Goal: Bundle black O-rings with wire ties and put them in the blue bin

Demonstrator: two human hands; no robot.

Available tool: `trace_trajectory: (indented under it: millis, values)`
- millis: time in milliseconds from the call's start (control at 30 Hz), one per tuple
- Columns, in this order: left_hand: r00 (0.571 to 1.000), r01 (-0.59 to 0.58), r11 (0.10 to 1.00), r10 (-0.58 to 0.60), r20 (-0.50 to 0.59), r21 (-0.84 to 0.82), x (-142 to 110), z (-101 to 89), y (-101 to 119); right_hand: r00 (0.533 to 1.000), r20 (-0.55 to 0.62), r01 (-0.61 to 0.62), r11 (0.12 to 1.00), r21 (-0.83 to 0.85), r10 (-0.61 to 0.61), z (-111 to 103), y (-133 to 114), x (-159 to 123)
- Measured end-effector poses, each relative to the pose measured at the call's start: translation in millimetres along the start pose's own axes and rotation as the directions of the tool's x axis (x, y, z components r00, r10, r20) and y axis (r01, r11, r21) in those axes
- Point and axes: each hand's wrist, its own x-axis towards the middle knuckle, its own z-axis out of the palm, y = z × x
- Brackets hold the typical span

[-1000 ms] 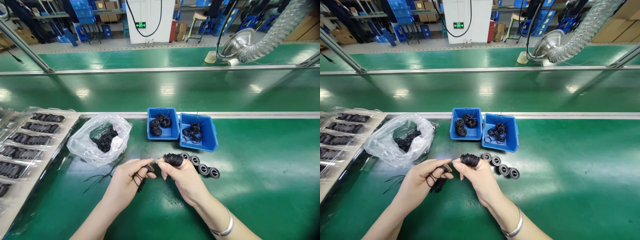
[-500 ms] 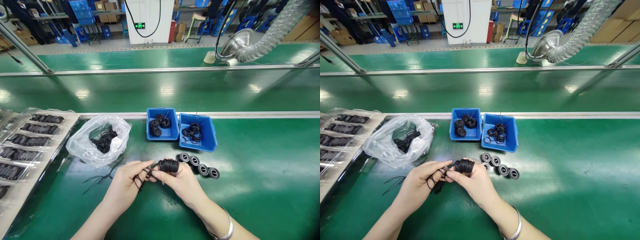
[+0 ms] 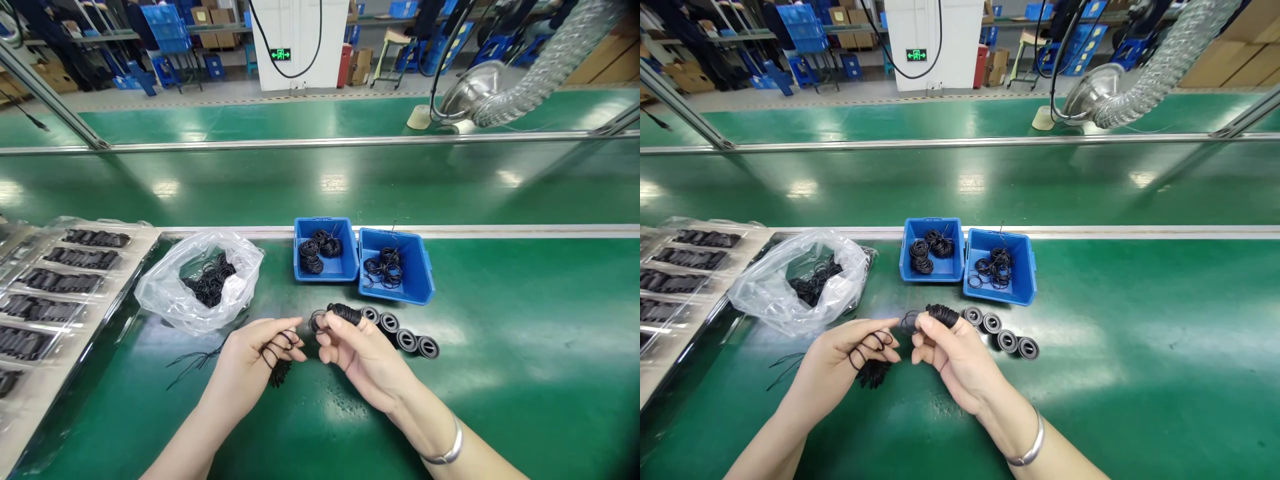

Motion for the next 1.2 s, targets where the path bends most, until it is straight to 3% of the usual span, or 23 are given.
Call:
trace_trajectory:
  millis: [133,267,567,733,933,1200]
  values:
    - [0.985,0.171,0.985,-0.171,0.019,0.038,2.5,-9.7,0.2,0.999,-0.043,0.033,0.997,0.075,-0.029,-2.0,-2.7,0.6]
    - [0.979,0.192,0.981,-0.191,0.07,0.0,2.6,-13.9,2.7,0.997,-0.054,0.06,0.994,0.095,-0.055,-2.6,-4.7,0.5]
    - [0.997,0.048,0.993,-0.054,0.057,0.103,-0.7,-8.0,5.6,0.998,0.018,0.06,0.998,0.027,-0.061,0.3,-2.3,-0.8]
    - [0.998,-0.05,0.985,0.042,0.05,0.163,-1.4,-3.0,9.3,0.999,-0.005,0.05,0.991,-0.125,-0.051,1.3,4.0,-1.1]
    - [0.996,-0.09,0.982,0.085,0.035,0.168,-2.2,1.2,6.1,0.987,0.007,0.149,0.878,-0.455,-0.164,0.0,12.7,-0.6]
    - [0.994,-0.1,0.98,0.092,0.053,0.17,-1.7,2.3,2.4,0.98,0.034,0.183,0.824,-0.537,-0.196,-2.3,13.6,-0.3]
